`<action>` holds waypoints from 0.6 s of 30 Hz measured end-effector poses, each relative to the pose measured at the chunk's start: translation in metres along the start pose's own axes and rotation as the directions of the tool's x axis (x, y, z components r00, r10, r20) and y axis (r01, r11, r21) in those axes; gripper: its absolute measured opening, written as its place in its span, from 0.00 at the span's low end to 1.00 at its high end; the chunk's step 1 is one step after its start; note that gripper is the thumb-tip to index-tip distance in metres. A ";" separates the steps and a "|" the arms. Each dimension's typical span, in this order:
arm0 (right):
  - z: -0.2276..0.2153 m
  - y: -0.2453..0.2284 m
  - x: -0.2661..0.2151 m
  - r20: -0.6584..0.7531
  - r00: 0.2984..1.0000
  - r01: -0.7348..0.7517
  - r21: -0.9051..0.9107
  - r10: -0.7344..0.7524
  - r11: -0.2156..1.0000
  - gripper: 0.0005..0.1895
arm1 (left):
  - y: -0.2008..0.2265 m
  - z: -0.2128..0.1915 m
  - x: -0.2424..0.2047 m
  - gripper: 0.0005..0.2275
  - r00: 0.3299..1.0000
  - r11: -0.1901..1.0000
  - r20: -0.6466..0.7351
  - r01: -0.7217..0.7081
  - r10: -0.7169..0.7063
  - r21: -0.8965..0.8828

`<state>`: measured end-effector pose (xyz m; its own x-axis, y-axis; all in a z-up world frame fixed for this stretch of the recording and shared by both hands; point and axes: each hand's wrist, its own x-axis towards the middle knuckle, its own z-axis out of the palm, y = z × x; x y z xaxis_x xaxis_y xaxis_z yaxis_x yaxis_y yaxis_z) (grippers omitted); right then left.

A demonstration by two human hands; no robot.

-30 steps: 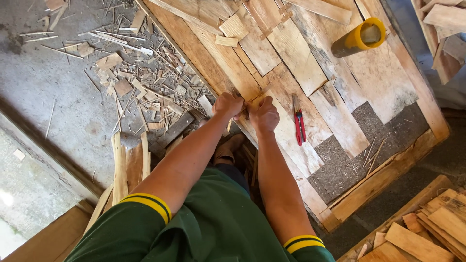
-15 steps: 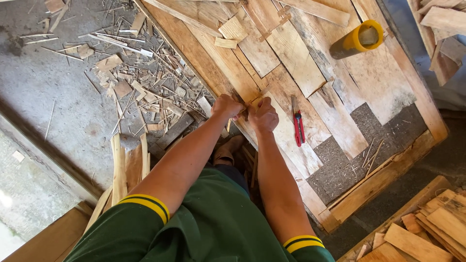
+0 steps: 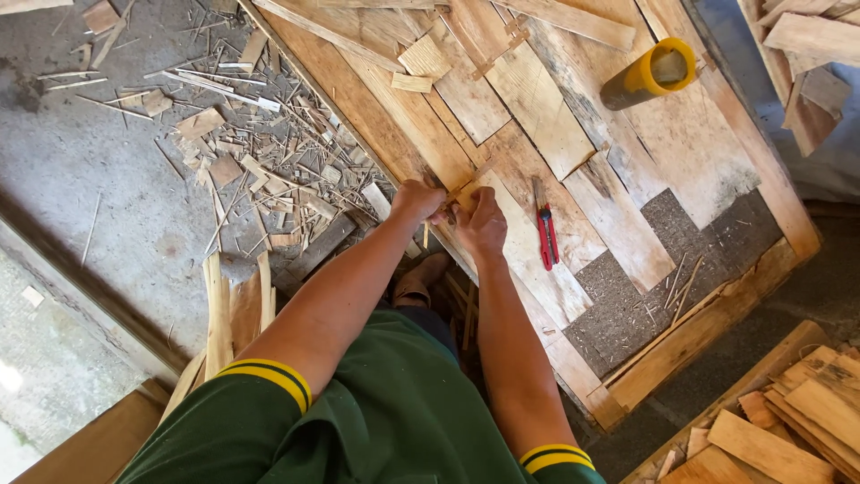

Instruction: Gluing small strips of wood onto a board and trimming them with a utility knife to create a patterned surface.

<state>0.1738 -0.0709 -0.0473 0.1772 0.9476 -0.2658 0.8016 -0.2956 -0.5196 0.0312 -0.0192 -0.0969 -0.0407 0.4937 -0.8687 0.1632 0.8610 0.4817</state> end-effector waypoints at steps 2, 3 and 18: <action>0.009 0.024 0.002 -0.011 0.999 0.040 0.144 -0.039 0.989 0.20 | 0.005 -0.001 -0.010 0.09 1.000 1.000 -0.004 -0.004 0.003 -0.015; 0.013 0.037 0.003 -0.026 0.997 0.078 0.286 -0.073 0.955 0.19 | 0.008 -0.002 -0.016 0.09 1.000 1.000 -0.007 -0.005 0.005 -0.026; -0.056 0.131 -0.030 -0.356 0.934 -0.103 -0.321 -0.019 0.942 0.25 | -0.031 0.013 0.067 0.06 0.998 0.975 0.038 -0.049 0.059 -0.219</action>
<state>0.3059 -0.1310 -0.0617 0.3534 0.9341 0.0511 0.9197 -0.3370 -0.2013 0.0360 -0.0143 -0.1710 0.0067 0.5388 -0.8424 -0.0545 0.8414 0.5377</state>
